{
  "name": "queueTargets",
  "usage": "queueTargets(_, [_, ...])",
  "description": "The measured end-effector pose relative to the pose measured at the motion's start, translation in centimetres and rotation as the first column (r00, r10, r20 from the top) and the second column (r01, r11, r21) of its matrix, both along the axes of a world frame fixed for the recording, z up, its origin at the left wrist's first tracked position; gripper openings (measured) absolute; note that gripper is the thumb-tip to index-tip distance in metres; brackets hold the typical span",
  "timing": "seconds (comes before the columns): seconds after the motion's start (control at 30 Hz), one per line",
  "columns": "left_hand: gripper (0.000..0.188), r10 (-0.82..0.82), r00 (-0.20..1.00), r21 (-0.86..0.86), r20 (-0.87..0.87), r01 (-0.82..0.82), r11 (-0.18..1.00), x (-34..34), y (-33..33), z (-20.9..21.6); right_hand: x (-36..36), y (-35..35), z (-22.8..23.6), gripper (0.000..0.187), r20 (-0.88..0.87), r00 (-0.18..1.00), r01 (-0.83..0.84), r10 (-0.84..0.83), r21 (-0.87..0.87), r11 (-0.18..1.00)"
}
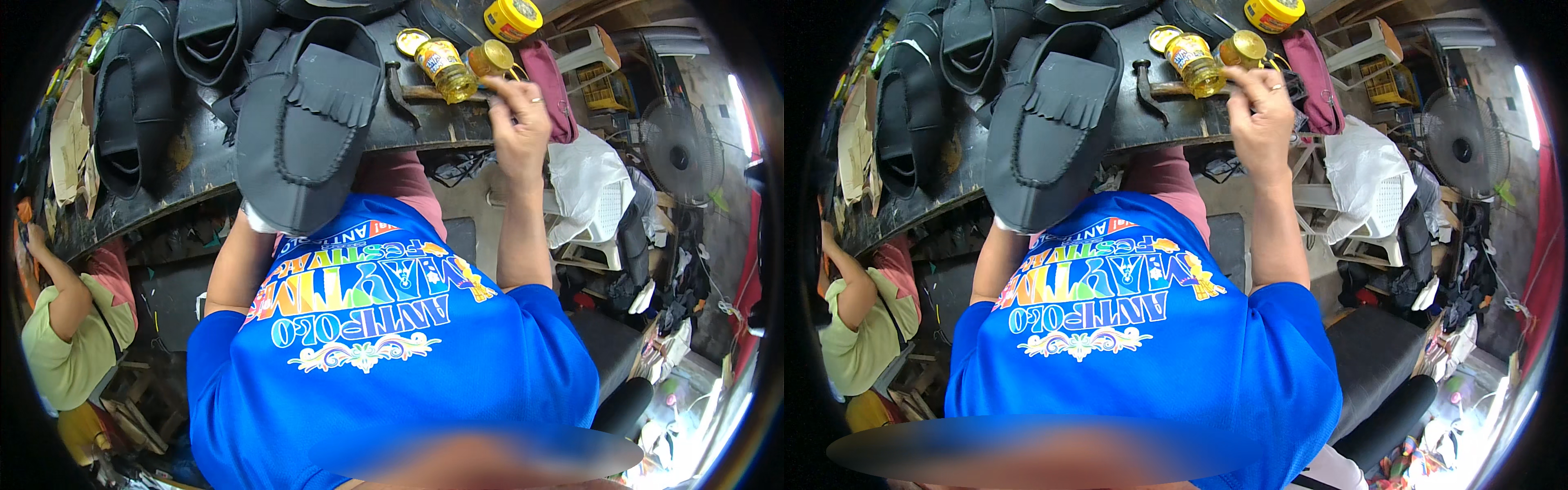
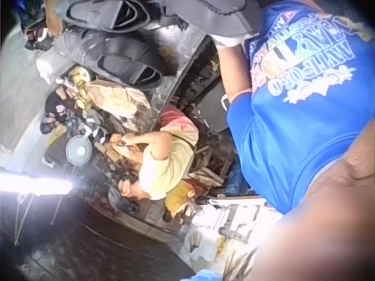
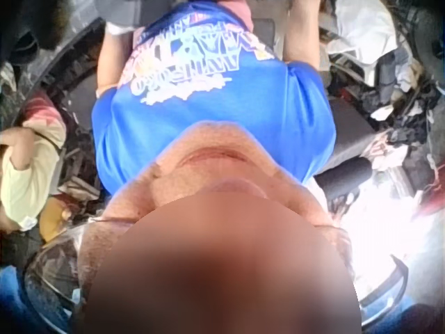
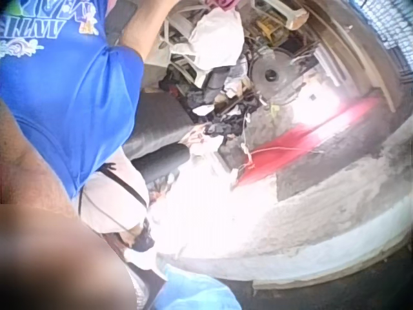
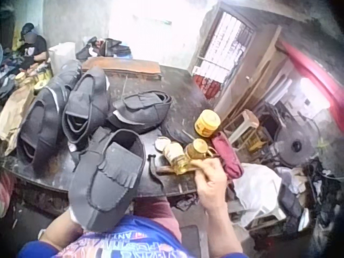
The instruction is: The person opens a jar of shoe polish and uses a small brush to apply the polish to the seams and edges of several black shoes. The person handles each shoe individually, turning them to reach different areas before placing them back on the workbench.
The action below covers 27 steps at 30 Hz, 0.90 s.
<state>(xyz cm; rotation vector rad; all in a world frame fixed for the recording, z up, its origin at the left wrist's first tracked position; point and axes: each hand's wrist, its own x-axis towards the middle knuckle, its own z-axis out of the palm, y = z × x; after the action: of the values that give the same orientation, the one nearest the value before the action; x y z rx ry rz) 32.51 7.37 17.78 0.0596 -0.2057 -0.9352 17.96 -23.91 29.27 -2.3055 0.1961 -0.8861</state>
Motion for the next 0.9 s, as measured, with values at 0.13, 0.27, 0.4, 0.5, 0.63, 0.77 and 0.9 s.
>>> queueTargets(0.13, [0.056,-0.051,0.999,-0.018,-0.018,0.05,0.999,-0.5,-1.0,-1.1,-1.6,1.2,-4.0,0.043,-0.3,0.943,0.086,-0.147,-0.209,0.974])
queueTargets(0.27, [0.056,-0.061,0.998,-0.017,-0.019,0.061,0.998,-1.1,-0.3,-1.5,-1.2,2.3,-5.8,0.053,-0.364,0.914,0.101,-0.181,-0.227,0.969])
queueTargets(0.4, [0.058,0.089,0.976,0.339,0.199,-0.154,0.928,-1.4,1.0,-0.3,-0.5,2.5,-6.1,0.055,-0.405,0.885,0.099,-0.23,-0.319,0.943])
queueTargets(0.5, [0.066,0.111,0.934,0.468,0.34,-0.27,0.841,-1.1,0.9,1.5,-0.4,2.4,-6.5,0.054,-0.407,0.881,0.089,-0.243,-0.361,0.928])
queueTargets(0.63, [0.069,0.02,1.0,0.022,0.013,-0.021,1.0,-0.4,-0.5,4.2,-0.7,2.1,-6.4,0.049,-0.37,0.899,0.095,-0.234,-0.356,0.93])
queueTargets(0.77, [0.055,0.186,0.981,0.544,0.059,-0.188,0.818,0.4,-1.2,7.2,-1.0,2.4,-3.4,0.031,-0.287,0.942,0.075,-0.175,-0.328,0.942])
queueTargets(0.9, [0.049,0.169,0.936,0.624,0.307,-0.333,0.707,-0.5,-2.6,9.4,-0.8,4.5,1.2,0.035,-0.014,0.998,-0.058,0.061,0.177,0.982])
